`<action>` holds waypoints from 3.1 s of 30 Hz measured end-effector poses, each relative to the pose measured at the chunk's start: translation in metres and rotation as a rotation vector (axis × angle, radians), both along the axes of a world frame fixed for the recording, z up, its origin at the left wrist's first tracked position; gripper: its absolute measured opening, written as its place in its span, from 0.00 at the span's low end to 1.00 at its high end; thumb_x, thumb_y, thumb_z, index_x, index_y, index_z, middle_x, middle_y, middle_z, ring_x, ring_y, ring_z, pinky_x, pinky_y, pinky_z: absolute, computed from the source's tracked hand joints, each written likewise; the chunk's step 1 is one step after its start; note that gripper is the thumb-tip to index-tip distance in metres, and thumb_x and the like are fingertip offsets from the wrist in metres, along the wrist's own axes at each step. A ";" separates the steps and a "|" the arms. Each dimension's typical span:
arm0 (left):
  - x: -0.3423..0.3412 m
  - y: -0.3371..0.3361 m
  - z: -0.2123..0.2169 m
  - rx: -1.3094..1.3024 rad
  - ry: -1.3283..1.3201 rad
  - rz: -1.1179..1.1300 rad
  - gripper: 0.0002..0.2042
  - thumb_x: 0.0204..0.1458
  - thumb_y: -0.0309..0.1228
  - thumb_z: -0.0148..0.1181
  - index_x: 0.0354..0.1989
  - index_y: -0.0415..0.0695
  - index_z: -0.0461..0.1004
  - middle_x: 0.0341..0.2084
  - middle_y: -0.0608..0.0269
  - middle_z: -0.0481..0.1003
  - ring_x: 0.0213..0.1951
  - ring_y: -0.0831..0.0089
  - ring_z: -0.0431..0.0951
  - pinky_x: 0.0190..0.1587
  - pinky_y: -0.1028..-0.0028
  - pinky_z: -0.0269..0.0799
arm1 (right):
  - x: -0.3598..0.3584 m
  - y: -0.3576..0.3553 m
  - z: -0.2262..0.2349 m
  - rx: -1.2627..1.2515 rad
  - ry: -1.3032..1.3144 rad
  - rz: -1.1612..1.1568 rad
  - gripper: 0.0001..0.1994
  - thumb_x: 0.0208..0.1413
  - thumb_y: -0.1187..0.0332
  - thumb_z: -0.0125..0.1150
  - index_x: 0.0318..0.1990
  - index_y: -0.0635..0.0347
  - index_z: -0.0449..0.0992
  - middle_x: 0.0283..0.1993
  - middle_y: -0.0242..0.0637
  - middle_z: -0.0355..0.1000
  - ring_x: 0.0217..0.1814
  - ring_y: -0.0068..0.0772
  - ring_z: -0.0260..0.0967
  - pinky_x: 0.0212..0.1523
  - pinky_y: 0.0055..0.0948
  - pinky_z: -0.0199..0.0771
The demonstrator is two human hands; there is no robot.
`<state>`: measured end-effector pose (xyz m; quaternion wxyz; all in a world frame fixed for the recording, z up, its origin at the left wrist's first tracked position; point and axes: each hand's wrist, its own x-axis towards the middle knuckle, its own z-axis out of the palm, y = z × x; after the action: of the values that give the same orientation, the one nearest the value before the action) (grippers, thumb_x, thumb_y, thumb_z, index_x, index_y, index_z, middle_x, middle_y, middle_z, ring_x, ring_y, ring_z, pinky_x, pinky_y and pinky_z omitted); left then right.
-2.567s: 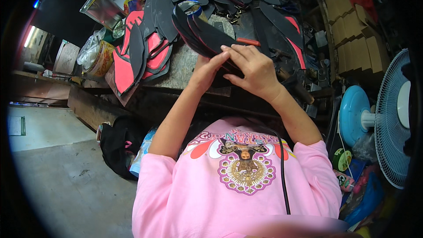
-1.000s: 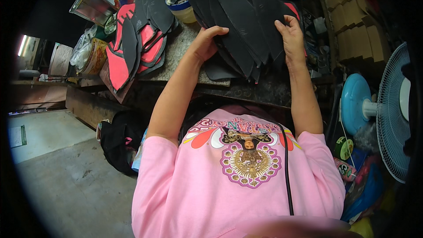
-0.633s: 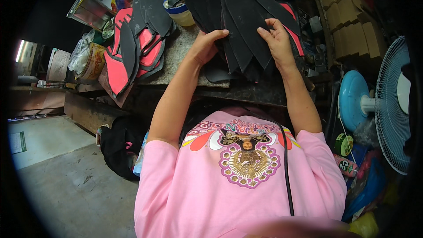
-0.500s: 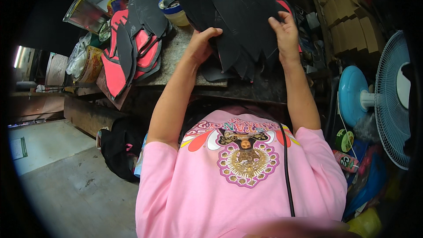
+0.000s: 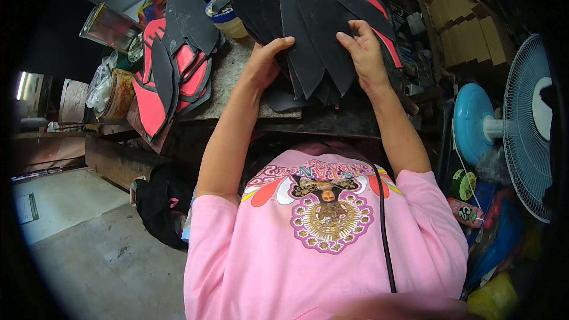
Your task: The person sorts and stacks black and pink shoe insoles on a workbench. They repeatedly pick up insoles, flip them, and arrange them into piles, occasionally moving other items aside to access the work area.
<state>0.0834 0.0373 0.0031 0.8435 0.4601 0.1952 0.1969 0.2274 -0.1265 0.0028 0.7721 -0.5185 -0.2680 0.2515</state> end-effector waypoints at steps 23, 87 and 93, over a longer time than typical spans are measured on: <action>-0.002 0.009 -0.007 -0.142 -0.055 -0.101 0.24 0.49 0.29 0.65 0.56 0.34 0.71 0.47 0.50 0.78 0.49 0.60 0.79 0.56 0.59 0.75 | -0.021 0.006 -0.003 -0.102 -0.221 -0.073 0.20 0.60 0.75 0.62 0.57 0.62 0.64 0.49 0.35 0.68 0.51 0.22 0.68 0.54 0.22 0.70; -0.004 -0.002 0.006 -0.023 -0.014 -0.070 0.27 0.46 0.24 0.66 0.57 0.35 0.69 0.47 0.52 0.77 0.49 0.62 0.79 0.56 0.63 0.75 | -0.008 -0.004 0.000 -0.180 -0.566 -0.246 0.19 0.52 0.74 0.70 0.50 0.62 0.70 0.48 0.34 0.69 0.48 0.25 0.67 0.52 0.26 0.69; -0.003 -0.002 0.002 -0.026 -0.003 -0.012 0.25 0.46 0.26 0.66 0.54 0.33 0.71 0.44 0.52 0.78 0.47 0.62 0.80 0.54 0.61 0.77 | -0.007 -0.003 -0.003 -0.140 -0.538 -0.207 0.18 0.55 0.78 0.67 0.51 0.61 0.69 0.49 0.32 0.66 0.51 0.21 0.66 0.53 0.22 0.69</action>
<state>0.0806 0.0353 0.0052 0.8509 0.4498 0.1937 0.1900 0.2206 -0.1298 -0.0006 0.6571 -0.6432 -0.3907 0.0426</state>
